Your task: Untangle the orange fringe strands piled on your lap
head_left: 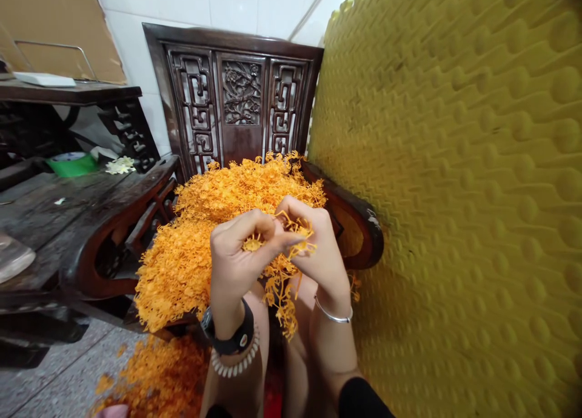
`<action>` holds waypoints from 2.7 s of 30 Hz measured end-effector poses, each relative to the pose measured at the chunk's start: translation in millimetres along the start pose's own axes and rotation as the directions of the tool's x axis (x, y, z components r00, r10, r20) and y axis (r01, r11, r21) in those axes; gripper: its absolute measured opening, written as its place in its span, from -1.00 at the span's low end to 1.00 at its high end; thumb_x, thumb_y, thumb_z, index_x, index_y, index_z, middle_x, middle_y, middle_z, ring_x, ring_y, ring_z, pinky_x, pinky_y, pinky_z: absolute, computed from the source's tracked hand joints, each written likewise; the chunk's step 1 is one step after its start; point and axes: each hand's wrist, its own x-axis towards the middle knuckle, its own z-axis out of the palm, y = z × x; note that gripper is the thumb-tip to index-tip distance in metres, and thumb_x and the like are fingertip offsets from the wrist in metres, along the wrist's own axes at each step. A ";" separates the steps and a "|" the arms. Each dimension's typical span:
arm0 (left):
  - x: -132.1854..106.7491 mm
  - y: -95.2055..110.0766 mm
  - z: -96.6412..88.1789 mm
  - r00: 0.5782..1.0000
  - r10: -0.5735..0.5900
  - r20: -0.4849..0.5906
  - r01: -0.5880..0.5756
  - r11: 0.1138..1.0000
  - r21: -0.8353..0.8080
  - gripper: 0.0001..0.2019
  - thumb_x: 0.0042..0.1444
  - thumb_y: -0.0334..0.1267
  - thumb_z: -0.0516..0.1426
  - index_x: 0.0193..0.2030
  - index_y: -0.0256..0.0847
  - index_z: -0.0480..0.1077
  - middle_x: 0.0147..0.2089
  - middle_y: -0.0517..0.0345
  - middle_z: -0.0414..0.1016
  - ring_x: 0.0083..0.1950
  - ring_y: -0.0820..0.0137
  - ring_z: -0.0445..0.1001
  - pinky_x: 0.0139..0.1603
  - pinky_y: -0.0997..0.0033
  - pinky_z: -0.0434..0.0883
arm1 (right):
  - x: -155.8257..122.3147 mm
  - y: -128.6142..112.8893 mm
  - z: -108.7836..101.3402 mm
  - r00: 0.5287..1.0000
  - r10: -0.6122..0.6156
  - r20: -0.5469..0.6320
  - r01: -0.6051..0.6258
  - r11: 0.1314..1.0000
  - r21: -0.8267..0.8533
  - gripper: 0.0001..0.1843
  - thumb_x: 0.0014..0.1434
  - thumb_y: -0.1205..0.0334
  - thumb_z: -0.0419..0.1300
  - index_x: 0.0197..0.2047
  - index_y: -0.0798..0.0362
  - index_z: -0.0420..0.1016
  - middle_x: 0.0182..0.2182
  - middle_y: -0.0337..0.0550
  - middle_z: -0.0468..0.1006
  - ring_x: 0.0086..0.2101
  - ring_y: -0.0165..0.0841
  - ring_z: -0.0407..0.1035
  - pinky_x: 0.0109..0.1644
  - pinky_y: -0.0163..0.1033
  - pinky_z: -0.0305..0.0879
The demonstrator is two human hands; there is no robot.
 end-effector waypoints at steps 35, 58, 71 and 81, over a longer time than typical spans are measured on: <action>3.1 -1.0 2.9 0.970 -0.138 0.201 0.074 0.952 0.298 -0.85 0.01 -0.24 0.17 -0.25 -0.15 0.36 -0.30 0.23 0.48 -0.30 0.47 0.43 -0.26 0.50 0.31 | -0.1 5.5 6.7 0.986 0.150 -0.069 -0.165 0.894 -0.417 -0.87 -0.03 0.39 0.02 -0.49 0.03 0.09 -0.64 -0.38 0.14 -0.61 -0.53 0.00 -0.49 -0.31 -0.15; 7.3 -10.1 13.4 0.962 -0.231 -0.144 0.171 0.924 -0.342 -0.73 0.09 -0.05 0.07 -0.46 -0.20 0.21 -0.59 0.31 0.05 -0.63 0.60 0.02 -0.70 0.60 0.03 | -1.3 -4.6 5.7 0.957 0.153 0.245 -0.283 0.662 0.694 -0.86 0.14 0.22 0.10 -0.42 0.06 0.25 -0.63 -0.42 0.06 -0.66 -0.63 -0.05 -0.65 -0.46 -0.11; 7.3 -16.7 10.0 0.946 -0.304 -0.109 0.247 0.899 -0.362 -0.72 0.05 -0.13 0.13 -0.58 -0.23 0.28 -0.58 0.27 0.15 -0.54 0.57 0.12 -0.57 0.56 0.14 | -1.0 -6.6 10.5 0.976 0.215 0.040 -0.198 0.788 0.582 -0.84 0.19 0.19 0.04 -0.42 0.02 0.28 -0.62 -0.39 0.13 -0.64 -0.61 0.03 -0.64 -0.46 -0.02; 4.0 -12.7 32.2 0.866 -0.423 -0.266 0.280 0.851 -0.444 -0.61 0.11 0.01 0.02 -0.60 -0.21 0.14 -0.68 0.32 0.00 -0.67 0.60 0.02 -0.69 0.52 0.00 | 2.0 -10.8 29.8 0.939 0.267 -0.215 -0.083 0.786 0.613 -0.90 0.17 0.14 0.05 -0.31 -0.07 0.35 -0.58 -0.36 0.28 -0.71 -0.59 0.11 -0.68 -0.41 0.08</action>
